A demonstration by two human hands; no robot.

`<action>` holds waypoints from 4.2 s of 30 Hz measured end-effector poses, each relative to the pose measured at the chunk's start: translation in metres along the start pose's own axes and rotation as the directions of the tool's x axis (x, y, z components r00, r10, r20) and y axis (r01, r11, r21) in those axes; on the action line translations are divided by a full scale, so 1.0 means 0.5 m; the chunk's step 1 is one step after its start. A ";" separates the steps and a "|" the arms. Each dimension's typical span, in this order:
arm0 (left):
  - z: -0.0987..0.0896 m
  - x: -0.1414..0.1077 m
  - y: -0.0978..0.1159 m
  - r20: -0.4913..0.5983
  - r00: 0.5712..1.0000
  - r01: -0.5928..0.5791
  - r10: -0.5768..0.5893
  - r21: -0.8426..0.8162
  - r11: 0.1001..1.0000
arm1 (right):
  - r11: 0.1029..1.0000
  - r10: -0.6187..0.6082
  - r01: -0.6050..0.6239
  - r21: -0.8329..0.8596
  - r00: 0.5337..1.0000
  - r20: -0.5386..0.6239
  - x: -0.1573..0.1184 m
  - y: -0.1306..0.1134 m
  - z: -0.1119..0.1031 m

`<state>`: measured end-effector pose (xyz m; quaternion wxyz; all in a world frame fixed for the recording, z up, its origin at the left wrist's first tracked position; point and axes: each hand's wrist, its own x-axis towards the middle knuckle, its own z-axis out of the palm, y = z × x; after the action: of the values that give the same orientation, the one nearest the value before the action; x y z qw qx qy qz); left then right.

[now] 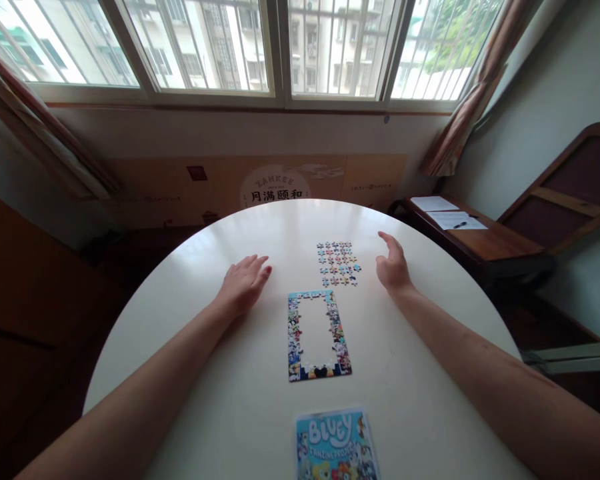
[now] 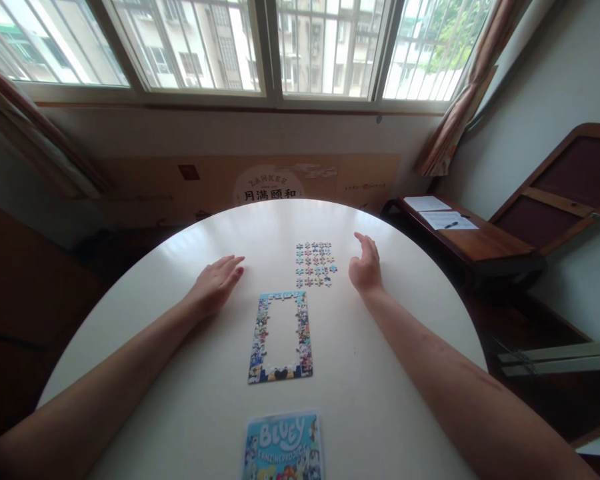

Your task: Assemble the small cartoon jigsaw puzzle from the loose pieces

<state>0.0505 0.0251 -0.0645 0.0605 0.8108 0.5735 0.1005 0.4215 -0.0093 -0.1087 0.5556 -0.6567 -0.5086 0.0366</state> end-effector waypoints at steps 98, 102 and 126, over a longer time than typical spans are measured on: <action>-0.032 -0.016 -0.033 -0.163 0.964 0.062 -0.210 -0.631 0.773 | 0.967 0.069 -0.157 0.198 0.918 0.389 -0.026 -0.093 -0.073; -0.032 -0.015 -0.033 -0.189 0.960 0.049 -0.208 -0.617 0.786 | 0.985 0.035 -0.105 0.135 0.895 0.444 -0.019 -0.104 -0.083; -0.066 -0.038 0.005 -0.353 0.928 -0.217 -0.121 -0.774 0.594 | 0.995 0.066 -0.013 -0.094 0.810 0.582 -0.017 -0.098 -0.086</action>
<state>0.0389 0.0056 -0.0339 0.3066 0.6774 0.4443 0.4997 0.4128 -0.0519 -0.0593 0.3429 -0.6473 -0.6421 0.2263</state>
